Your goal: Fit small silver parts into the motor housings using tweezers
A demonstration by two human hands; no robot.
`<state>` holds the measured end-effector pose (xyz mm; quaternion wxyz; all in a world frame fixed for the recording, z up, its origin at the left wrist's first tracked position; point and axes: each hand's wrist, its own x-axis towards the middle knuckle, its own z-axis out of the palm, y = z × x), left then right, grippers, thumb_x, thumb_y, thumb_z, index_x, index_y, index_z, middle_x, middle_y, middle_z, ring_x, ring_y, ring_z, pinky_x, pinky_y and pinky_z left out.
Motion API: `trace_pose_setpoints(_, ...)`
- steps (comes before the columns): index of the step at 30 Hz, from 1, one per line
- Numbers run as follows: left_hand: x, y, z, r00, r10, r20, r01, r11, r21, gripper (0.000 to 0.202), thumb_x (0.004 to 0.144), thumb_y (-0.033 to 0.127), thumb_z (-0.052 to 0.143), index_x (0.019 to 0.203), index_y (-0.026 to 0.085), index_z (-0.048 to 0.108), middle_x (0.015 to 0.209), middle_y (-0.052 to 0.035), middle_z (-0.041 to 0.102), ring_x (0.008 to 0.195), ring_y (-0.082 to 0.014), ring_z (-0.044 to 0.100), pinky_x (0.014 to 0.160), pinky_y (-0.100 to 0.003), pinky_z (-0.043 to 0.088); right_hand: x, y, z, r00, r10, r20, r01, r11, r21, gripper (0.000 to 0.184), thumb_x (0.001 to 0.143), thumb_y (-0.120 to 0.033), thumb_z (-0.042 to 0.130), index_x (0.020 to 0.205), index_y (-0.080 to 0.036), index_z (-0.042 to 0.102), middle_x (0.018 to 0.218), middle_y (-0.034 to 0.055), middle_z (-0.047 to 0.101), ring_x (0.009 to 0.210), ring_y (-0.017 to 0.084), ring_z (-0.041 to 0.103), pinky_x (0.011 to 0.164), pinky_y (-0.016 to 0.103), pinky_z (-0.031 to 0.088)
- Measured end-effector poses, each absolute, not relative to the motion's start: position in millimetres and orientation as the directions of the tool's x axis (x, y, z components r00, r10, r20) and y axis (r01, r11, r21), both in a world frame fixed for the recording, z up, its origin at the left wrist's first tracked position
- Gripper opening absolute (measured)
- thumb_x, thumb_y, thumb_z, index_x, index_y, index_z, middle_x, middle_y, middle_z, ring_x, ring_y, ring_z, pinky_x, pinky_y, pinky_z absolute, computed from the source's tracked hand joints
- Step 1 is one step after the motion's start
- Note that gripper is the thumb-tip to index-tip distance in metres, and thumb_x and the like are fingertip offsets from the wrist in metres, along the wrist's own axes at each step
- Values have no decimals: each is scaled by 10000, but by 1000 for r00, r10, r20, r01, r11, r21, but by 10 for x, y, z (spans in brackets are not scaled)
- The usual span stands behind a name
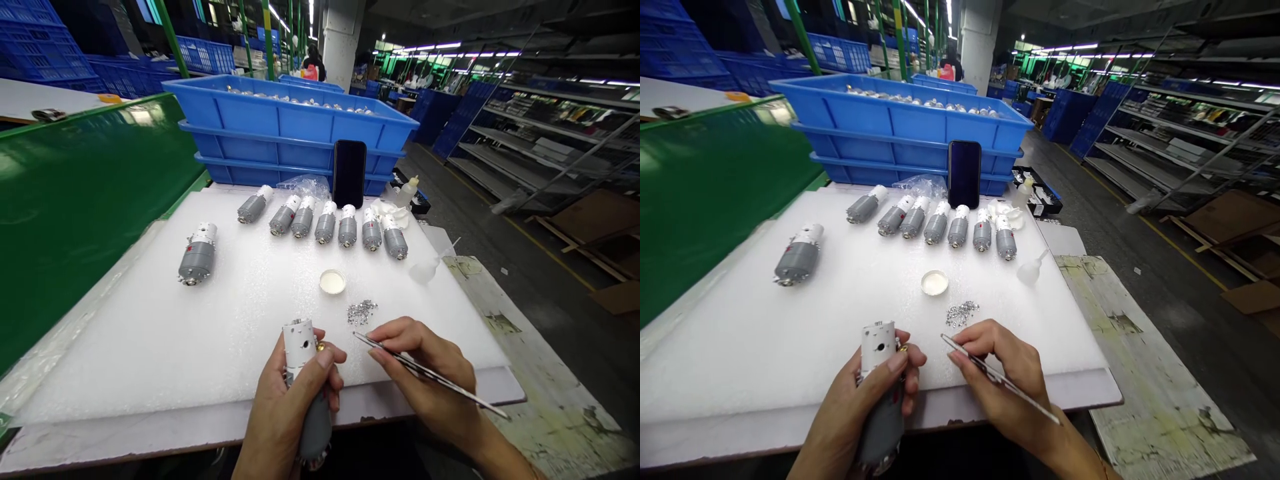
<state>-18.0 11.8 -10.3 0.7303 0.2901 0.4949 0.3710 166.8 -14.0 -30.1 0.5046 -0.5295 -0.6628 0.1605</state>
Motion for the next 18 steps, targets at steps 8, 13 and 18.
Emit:
trace_pose_setpoints(8, -71, 70, -62, 124, 858, -499, -339, 509, 791, 430, 748, 346, 866, 1076, 209, 622, 931, 2, 682, 684, -110, 594, 647, -223, 522, 1492, -251, -96, -103, 767, 633, 580, 564, -589, 257, 865, -14, 673, 1008, -219, 612, 894, 38, 789, 820, 147, 785, 726, 194, 630)
trace_pose_setpoints(13, -67, 56, -80, 83, 889, -450, -333, 450, 828, 445, 747, 351, 867, 1070, 224, 589, 875, 24, 656, 693, -123, 588, 633, -231, 523, 1441, -261, -126, -141, 776, 615, 562, 574, -595, 266, 875, -31, 659, 1057, -218, 608, 954, 62, 790, 833, 166, 789, 731, 213, 654)
trace_pose_setpoints(18, -131, 76, -48, 177, 829, -530, -327, 557, 763, 462, 753, 387, 862, 1091, 221, 596, 819, 33, 629, 657, -108, 556, 586, -205, 497, 1440, -289, -123, -167, 761, 627, 586, 588, -558, 225, 896, -79, 661, 1058, -225, 604, 978, 44, 798, 834, 157, 790, 749, 196, 655)
